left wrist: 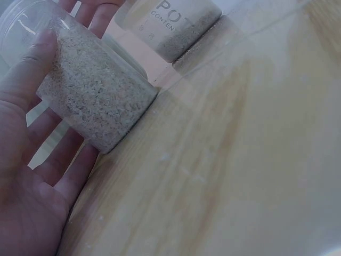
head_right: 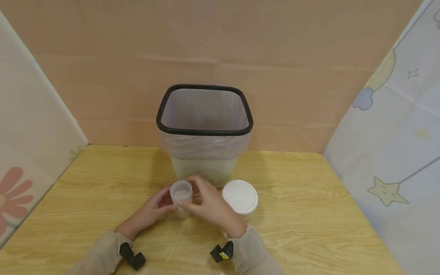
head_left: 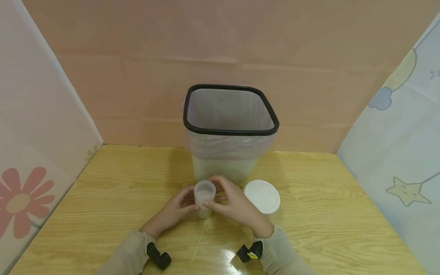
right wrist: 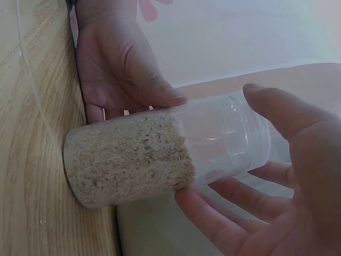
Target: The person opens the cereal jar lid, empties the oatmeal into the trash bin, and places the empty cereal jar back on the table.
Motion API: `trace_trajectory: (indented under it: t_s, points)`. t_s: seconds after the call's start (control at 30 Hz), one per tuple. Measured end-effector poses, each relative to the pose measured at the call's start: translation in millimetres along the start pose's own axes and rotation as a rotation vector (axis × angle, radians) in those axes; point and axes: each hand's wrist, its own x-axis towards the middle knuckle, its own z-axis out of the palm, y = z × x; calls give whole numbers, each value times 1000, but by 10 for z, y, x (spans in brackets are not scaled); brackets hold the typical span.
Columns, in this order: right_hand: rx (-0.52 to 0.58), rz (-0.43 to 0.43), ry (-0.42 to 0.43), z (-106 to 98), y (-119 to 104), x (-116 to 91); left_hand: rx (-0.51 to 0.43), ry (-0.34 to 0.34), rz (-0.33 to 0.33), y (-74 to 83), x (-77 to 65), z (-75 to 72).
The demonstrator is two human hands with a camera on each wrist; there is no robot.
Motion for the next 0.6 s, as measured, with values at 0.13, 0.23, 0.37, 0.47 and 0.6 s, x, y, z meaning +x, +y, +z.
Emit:
trace_trajectory:
  t_s: [0.13, 0.23, 0.37, 0.47, 0.6]
  points:
    - [12, -5, 5, -24, -173, -22, -5, -2, -11, 10, -5, -2]
    - [-10, -9, 8, -25, -170, -20, -9, -9, -16, 13, -6, -4]
    - [-52, -16, 2, 3, 2, 0, -9, -12, -15, 10, -4, -9]
    - [-70, -28, -8, 5, 91, 4, -5, -5, -14, 6, -4, -8]
    - [-71, -26, -10, -6, 119, 1, -11, 5, -10, 7, -4, -2]
